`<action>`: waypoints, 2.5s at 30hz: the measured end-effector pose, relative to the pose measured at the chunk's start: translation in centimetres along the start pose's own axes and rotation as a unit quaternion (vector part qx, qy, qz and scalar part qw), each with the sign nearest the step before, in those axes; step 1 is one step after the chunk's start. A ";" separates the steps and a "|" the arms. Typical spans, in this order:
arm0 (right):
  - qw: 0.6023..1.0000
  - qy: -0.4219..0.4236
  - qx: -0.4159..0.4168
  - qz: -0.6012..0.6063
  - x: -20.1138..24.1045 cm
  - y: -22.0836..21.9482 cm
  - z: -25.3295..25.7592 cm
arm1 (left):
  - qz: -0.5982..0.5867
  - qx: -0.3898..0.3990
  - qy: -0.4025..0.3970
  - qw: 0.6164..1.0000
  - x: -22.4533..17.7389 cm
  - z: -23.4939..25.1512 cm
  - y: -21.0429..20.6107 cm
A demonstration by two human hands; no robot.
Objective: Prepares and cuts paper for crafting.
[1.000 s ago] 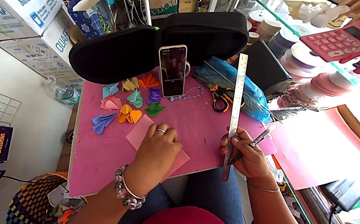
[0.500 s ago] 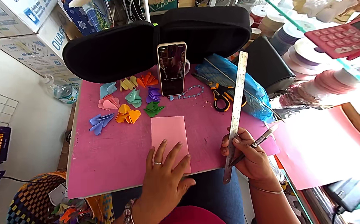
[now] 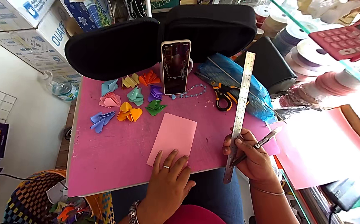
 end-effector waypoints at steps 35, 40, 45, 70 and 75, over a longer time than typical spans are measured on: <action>0.776 -0.158 0.063 -0.607 -0.5 -7.8 -4.0 | -0.019 -0.013 0.196 0.980 6.6 -0.4 1.3; 0.786 -0.148 0.061 -0.597 -0.8 -8.0 -3.7 | 0.013 0.016 0.181 0.983 6.9 -0.5 0.6; 0.790 -0.176 0.053 -0.585 -0.6 -7.6 -4.0 | 0.013 0.028 0.150 0.988 7.5 -0.7 0.9; 0.819 -0.177 -0.028 -0.545 2.7 -4.8 -5.6 | 0.042 0.001 0.199 0.979 5.1 0.1 3.2; 0.817 -0.178 -0.031 -0.548 2.8 -4.7 -5.6 | 0.051 0.040 0.194 0.979 5.0 0.8 2.0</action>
Point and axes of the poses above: each hand's wrist, its own z-axis towards the middle knuckle, its own y-axis out of the back of the hand, x = y × z, the point moved 8 cm from there along z, towards the middle knuckle, and after that the axes turned 7 degrees about x, right-handed, at the moved point
